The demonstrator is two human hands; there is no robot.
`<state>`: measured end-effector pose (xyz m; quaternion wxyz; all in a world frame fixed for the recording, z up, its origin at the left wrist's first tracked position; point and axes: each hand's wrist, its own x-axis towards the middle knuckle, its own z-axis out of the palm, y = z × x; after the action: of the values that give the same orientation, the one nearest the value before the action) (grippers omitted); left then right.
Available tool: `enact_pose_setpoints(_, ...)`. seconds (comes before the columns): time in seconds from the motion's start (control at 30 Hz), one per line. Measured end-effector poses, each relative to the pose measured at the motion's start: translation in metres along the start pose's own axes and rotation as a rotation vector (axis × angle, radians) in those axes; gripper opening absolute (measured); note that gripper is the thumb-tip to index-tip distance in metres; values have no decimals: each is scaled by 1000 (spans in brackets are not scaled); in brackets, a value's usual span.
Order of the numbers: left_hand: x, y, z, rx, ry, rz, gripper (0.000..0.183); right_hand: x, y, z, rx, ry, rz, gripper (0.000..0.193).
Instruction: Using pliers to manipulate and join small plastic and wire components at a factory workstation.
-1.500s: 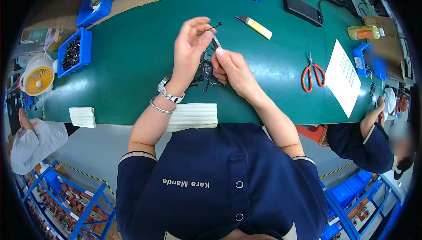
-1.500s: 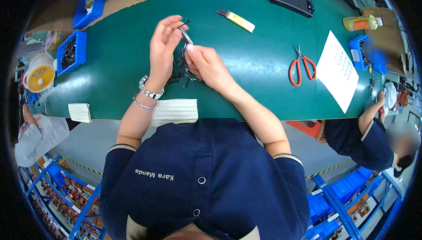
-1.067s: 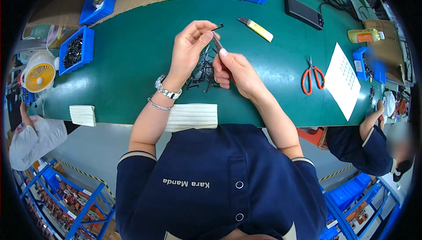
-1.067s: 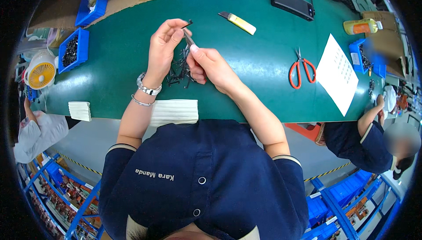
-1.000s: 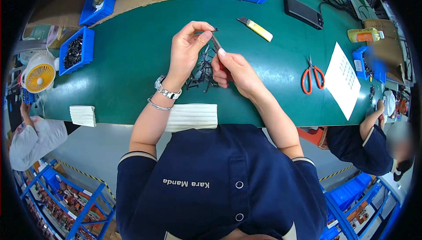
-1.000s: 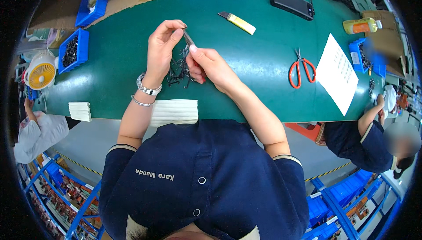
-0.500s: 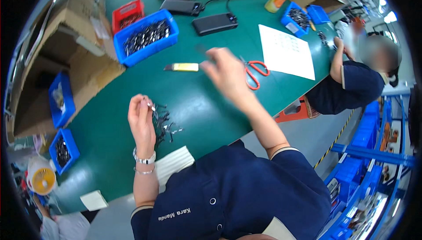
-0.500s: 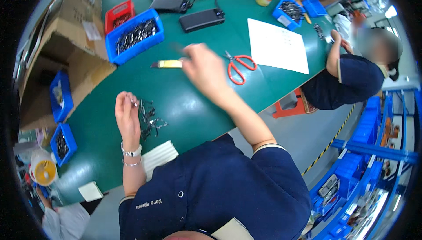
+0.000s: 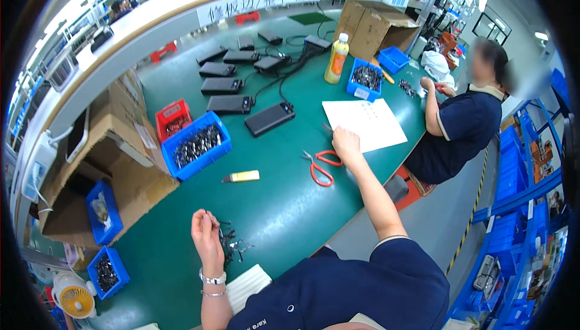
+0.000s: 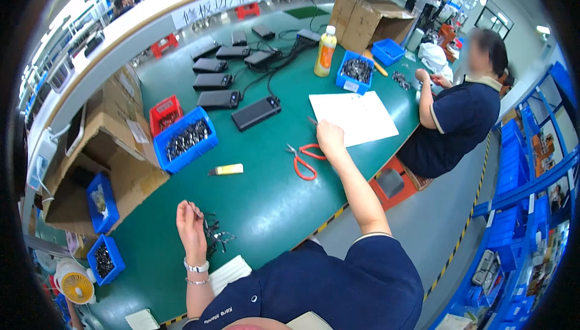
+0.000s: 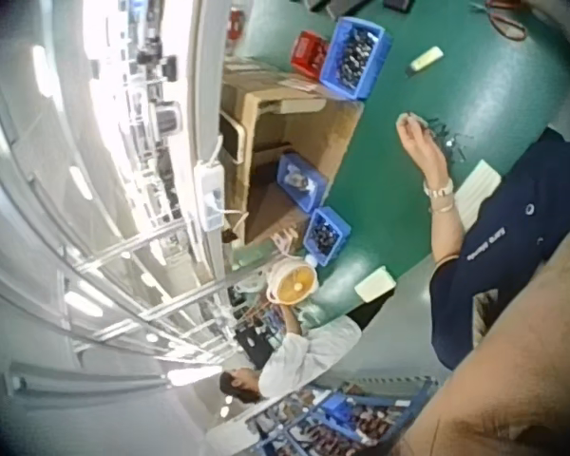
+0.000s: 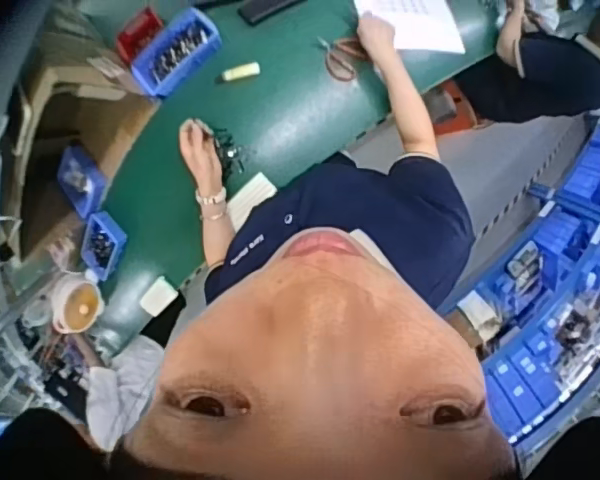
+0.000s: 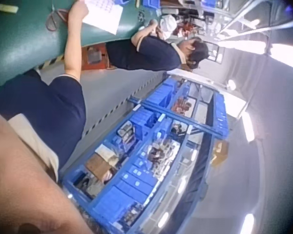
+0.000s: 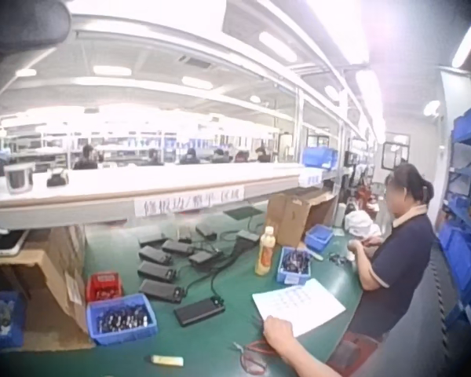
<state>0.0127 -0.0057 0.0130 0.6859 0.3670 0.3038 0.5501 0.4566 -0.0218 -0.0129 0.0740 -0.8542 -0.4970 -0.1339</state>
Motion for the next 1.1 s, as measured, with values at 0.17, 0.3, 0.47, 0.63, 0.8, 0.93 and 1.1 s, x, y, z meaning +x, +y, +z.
enact_pose_setpoints(0.17,-7,7,3,18,61,19,7,-10,20,-4,108,-18,78,15)
enact_pose_setpoints(0.3,-7,4,3,-8,85,-11,7,-9,82,-11,840,93,387,18)
enact_pose_setpoints(0.47,-4,1,-1,-14,69,-28,8,40,120,-125,1208,871,187,18)
enact_pose_setpoints(0.63,-3,0,-14,15,72,-28,8,155,71,-290,838,981,88,27)
enact_pose_setpoints(0.8,-2,-2,-15,39,84,-17,8,287,-20,-370,506,710,-172,37)
enact_pose_setpoints(0.93,-2,-1,-18,47,124,34,9,317,-122,-353,712,197,-259,38)
enact_pose_setpoints(1.1,0,-2,-18,83,113,-13,10,342,-163,-329,523,156,-315,40)
